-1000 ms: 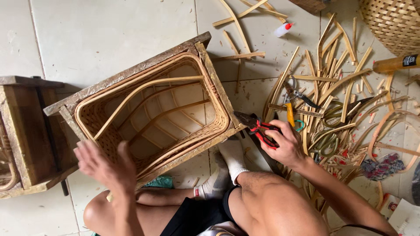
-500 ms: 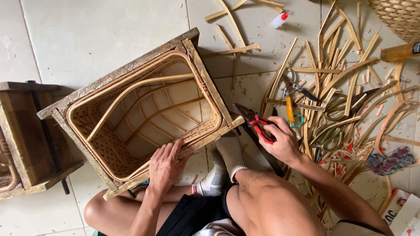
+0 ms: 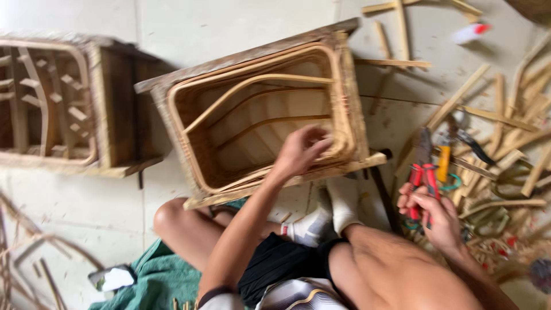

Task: The person inserts thin wooden strips into a rectangular basket frame, bending and tapping them into place. They use a hammer to secure the strips and pliers to trim excess material, then add more strips to complete the frame.

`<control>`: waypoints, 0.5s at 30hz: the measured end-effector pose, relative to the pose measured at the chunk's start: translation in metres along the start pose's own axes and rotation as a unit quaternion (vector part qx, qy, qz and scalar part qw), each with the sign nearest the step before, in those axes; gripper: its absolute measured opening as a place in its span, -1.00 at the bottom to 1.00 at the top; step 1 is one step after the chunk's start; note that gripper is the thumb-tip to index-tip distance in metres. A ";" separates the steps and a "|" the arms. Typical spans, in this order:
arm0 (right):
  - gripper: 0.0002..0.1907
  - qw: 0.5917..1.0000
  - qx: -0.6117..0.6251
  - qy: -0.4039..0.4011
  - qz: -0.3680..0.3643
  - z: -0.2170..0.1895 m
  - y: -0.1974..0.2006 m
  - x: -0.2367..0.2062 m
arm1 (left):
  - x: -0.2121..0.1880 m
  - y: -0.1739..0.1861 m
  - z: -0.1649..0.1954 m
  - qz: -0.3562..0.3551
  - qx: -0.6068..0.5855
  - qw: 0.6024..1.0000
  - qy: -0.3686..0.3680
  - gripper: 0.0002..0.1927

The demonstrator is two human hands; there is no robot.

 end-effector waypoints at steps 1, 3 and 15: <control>-0.74 1.000 -0.015 -0.015 0.020 -0.009 -0.007 -0.003 | 0.019 -0.008 -0.001 -0.026 -0.036 0.999 -0.031 -0.65; -0.65 0.996 -0.072 0.041 0.009 -0.033 -0.022 -0.012 | 0.046 -0.023 -0.010 -0.055 -0.132 0.988 0.055 -0.72; -0.48 0.961 -0.271 -0.012 0.063 -0.197 -0.036 -0.084 | 0.061 -0.037 -0.030 -0.085 -0.273 0.957 0.042 -0.66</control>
Point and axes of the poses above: each hand's wrist, its own x-axis towards the middle knuckle, its own y-axis out of the back of the hand, z = x × y, the point moved 1 cm from there along x, towards the middle knuckle, and after that the axes turned 4 degrees about -y, right-handed, at the moved point
